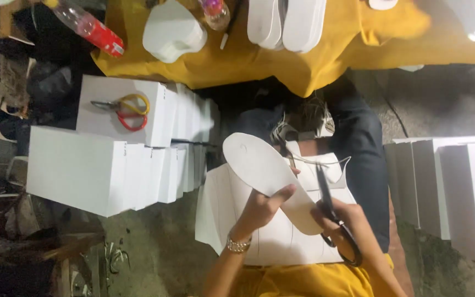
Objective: Cutting out shoe insole shapes from a sheet of material using scissors.
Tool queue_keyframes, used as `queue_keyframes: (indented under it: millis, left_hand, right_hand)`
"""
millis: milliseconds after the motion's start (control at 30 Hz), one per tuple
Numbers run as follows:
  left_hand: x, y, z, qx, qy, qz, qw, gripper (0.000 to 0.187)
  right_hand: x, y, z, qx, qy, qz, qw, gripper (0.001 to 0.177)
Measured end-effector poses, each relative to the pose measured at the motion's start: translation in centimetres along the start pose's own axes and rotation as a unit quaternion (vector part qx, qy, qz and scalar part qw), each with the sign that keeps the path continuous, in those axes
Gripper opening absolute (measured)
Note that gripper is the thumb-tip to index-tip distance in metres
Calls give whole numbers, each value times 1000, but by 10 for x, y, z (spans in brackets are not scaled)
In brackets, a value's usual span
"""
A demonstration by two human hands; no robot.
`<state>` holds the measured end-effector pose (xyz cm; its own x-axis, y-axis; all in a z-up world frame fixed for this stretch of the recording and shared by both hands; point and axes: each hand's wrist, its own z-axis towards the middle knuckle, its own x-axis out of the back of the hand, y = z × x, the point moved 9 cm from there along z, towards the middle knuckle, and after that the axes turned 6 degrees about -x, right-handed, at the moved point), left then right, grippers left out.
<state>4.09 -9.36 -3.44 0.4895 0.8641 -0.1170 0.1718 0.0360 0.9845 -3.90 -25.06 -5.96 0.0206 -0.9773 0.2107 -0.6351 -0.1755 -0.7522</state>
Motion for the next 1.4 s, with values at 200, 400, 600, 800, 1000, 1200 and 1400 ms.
queue_keyframes:
  millis: [200,400,600,800,1000,1200,1400]
  left_hand:
    - [0,-10,17,-16,46,35,998,27]
    - [39,-18,66,-15,122,139,983,39]
    - [81,60,226,-188,217,145,947,63]
    - [88,51,379,-127,135,283,941,91]
    - [80,8,405,51,77,334,938,82]
    - [76,21,413,-65,126,485,863,100]
    - [63,18,422,-19,74,582,810,85]
  right_hand:
    - [-9,26,21,38,-43,16,998,21]
    - [-20,80,42,-96,-113,243,958,51]
    - [-18,84,46,-128,-126,293,939,58]
    - [-18,96,48,-167,-128,350,913,52]
    - [-18,90,47,-208,-153,361,896,49]
    - [-20,90,47,-237,-158,314,906,45]
    - [-23,93,50,-237,-164,323,901,43]
